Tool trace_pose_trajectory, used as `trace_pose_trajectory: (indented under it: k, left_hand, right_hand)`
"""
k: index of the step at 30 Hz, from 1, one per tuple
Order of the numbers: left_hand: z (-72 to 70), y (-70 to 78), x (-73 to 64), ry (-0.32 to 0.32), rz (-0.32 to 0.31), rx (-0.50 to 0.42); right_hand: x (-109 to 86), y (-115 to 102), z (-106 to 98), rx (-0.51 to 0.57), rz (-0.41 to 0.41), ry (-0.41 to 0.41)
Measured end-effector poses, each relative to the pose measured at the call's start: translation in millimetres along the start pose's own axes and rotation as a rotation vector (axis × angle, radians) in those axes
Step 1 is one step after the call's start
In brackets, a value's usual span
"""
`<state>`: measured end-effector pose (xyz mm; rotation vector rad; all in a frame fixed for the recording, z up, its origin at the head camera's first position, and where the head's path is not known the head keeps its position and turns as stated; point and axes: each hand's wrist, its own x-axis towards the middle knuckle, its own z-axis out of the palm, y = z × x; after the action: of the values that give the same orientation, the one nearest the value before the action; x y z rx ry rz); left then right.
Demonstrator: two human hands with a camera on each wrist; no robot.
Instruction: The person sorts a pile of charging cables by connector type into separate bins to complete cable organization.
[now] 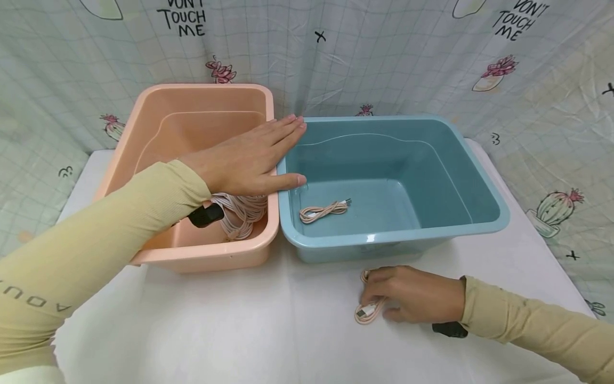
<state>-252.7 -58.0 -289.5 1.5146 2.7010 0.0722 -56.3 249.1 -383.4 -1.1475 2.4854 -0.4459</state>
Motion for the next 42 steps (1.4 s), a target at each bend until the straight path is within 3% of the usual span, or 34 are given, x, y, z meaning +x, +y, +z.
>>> trace_pose_trajectory:
  k: [12,29,42]
  left_hand:
    - [-0.4,-0.5,-1.1,0.001,-0.001,-0.001]
    - [-0.4,0.1,-0.5,-0.009,-0.007,0.003]
    - [-0.8,0.3,-0.5,-0.012,-0.013,0.001]
  right_hand:
    - [2.0,1.1,0.2,0.012,0.001,-0.002]
    - [10.4,1.7,5.1,-0.033,-0.076,0.031]
    - [12.2,0.2,5.7,-0.038,-0.045,-0.009]
